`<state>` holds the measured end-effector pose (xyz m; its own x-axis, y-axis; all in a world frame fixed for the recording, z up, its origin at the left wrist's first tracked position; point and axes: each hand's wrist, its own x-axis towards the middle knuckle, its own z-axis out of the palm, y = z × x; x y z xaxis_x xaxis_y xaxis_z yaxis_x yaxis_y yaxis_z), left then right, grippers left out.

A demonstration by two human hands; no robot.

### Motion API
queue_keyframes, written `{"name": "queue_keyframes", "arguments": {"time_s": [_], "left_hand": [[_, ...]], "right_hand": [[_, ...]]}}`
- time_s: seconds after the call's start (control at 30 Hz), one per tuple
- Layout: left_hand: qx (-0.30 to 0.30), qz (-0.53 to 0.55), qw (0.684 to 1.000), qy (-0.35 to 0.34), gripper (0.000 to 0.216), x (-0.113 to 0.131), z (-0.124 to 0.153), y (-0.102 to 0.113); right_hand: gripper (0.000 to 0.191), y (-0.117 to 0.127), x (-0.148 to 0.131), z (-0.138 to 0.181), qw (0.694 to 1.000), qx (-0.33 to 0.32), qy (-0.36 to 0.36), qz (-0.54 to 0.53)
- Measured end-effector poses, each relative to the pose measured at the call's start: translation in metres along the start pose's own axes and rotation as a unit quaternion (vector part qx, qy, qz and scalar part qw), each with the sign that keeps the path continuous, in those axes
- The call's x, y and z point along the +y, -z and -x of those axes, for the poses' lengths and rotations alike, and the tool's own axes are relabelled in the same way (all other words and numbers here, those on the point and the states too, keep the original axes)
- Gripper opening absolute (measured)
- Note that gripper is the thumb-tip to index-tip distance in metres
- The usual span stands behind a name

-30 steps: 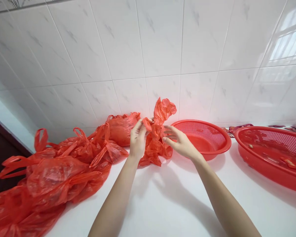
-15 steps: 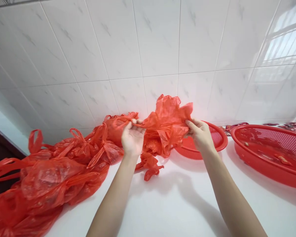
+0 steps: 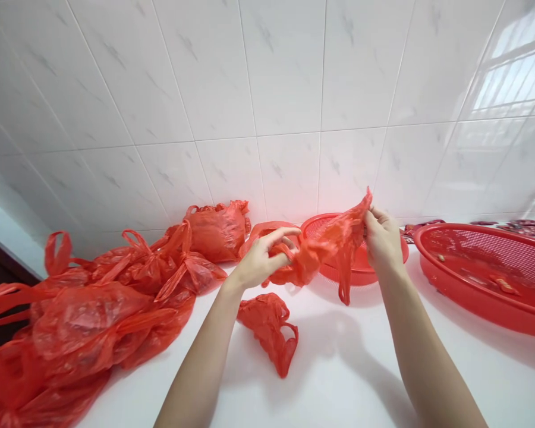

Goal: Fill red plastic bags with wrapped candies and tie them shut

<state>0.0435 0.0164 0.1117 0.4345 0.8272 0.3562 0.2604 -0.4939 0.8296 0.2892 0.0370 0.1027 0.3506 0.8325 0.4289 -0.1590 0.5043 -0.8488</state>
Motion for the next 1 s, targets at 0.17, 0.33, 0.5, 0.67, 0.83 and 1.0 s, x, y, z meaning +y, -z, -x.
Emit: {"name": "queue_keyframes", "arguments": {"time_s": [0.17,0.33,0.5,0.67,0.83,1.0], "left_hand": [[-0.043,-0.106,0.992,-0.057,0.027,0.005,0.004,-0.001],[-0.099,-0.138,0.983,-0.066,0.027,0.016,0.015,0.005],[-0.046,-0.165,0.983,-0.066,0.008,0.027,0.024,0.013],[0.053,-0.054,0.986,-0.147,0.023,0.031,0.033,0.033],[-0.194,-0.012,0.979,-0.057,0.012,0.037,0.037,0.035],[-0.455,-0.101,0.885,0.018,0.007,0.011,0.039,-0.015]], "right_hand": [[0.029,0.000,-0.004,0.005,1.000,-0.004,0.015,0.015],[0.029,0.013,-0.005,0.000,0.999,-0.021,0.006,0.029],[0.022,0.037,-0.027,-0.003,0.991,-0.113,-0.012,0.069],[0.029,0.066,-0.040,-0.006,0.993,-0.084,-0.029,0.074],[0.037,0.084,-0.008,0.006,0.983,-0.075,-0.091,0.143],[0.053,0.105,0.031,0.035,0.954,-0.128,-0.199,0.182]]}}
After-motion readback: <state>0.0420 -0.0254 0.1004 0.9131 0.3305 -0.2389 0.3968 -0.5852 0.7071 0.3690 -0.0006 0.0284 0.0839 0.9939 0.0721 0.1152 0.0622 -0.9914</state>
